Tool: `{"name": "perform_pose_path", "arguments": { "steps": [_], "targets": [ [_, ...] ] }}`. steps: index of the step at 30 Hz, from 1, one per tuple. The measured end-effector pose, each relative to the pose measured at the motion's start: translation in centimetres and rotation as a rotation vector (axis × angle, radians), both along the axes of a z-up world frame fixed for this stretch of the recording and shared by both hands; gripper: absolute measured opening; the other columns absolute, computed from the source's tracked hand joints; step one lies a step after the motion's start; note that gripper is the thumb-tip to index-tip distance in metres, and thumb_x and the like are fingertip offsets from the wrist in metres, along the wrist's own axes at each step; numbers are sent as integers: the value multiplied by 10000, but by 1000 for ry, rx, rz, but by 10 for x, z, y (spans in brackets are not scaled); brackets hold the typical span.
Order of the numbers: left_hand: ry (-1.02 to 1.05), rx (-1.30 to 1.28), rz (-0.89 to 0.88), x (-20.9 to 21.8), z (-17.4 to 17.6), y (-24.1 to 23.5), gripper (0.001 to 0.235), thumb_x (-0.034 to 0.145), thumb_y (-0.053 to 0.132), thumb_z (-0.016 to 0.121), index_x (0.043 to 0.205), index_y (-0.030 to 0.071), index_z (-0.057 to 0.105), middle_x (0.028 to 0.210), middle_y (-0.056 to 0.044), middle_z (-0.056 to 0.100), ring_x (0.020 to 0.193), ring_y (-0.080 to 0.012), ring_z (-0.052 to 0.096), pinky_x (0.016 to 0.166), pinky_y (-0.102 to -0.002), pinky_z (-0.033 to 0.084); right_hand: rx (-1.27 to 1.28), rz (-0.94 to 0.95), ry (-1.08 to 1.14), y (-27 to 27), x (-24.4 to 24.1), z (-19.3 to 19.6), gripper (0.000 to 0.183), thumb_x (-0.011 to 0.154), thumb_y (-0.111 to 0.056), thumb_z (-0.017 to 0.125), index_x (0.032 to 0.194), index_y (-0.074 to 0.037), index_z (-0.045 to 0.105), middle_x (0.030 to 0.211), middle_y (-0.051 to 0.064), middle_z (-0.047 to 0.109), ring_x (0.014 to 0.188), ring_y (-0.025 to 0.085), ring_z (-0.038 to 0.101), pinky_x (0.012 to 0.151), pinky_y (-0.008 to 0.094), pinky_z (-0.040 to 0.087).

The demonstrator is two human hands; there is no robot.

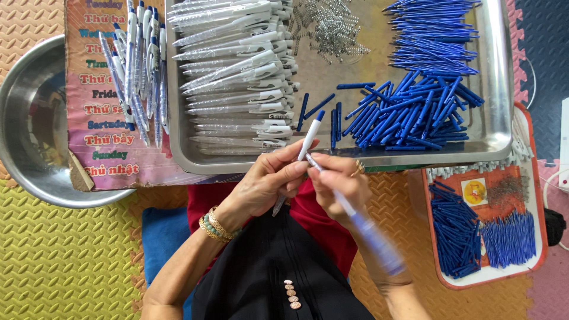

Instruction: The person assembles blue ballpoint pens by hand. They pick up a clear pen body, insert a blue ink cartridge, and attach a metal clip before placing the finished pen into a metal bowl.

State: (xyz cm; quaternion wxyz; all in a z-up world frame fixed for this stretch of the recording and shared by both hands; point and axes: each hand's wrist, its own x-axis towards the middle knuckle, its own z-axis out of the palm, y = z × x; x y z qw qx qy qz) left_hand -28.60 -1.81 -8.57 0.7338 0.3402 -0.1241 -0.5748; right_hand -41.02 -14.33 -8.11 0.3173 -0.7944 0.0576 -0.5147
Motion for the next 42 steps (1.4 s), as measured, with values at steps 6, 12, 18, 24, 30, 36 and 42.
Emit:
{"name": "perform_pose_path", "arguments": {
  "steps": [6,12,18,24,30,36,42],
  "targets": [
    [-31,12,-40,6,9,0,579,1087,91,693,1636,5,531,1022,-105,648,702,-53,529,506,-149,401,-77,56,45,-12,-11,10,219,936,-124,878,1001,-138,669,1104,187,834,874,306,837,689,330,690],
    [-57,66,-119,10,29,0,507,1149,264,600,1596,25,584,1111,-137,693,698,-43,506,481,-113,321,359,108,48,-42,-3,54,508,1226,-407,443,853,-98,596,829,157,734,842,338,802,841,386,650],
    [-76,80,-199,10,38,-5,517,1170,321,544,1594,30,591,1016,-145,667,634,-36,473,447,-110,277,829,329,162,-60,11,18,336,1179,-244,569,1199,58,715,788,137,661,526,85,530,478,216,440],
    [-72,82,-240,11,35,-7,518,1177,319,526,1622,57,570,931,-129,621,604,-32,399,440,-114,249,773,372,195,-60,12,24,317,1159,-211,607,1071,64,737,523,65,499,416,62,372,407,185,326],
    [-93,95,-260,8,39,-6,504,1179,305,525,1611,52,579,874,-75,562,607,-13,355,446,-112,226,657,209,195,-75,8,22,343,1180,-251,586,1007,8,731,525,55,521,418,84,419,430,208,351],
    [-97,122,-263,11,34,4,484,1171,300,533,1577,48,610,864,-63,544,601,-4,354,446,-102,212,727,13,129,-115,-3,39,406,1227,-408,509,1017,-85,638,575,35,522,407,75,467,425,190,383],
    [-185,154,-296,21,46,5,490,1170,291,513,1577,33,599,851,-69,540,591,-16,365,417,-113,219,582,-146,511,-132,-15,33,311,1217,-318,632,1015,-103,732,660,89,630,522,168,589,510,304,480]
  ]
}}
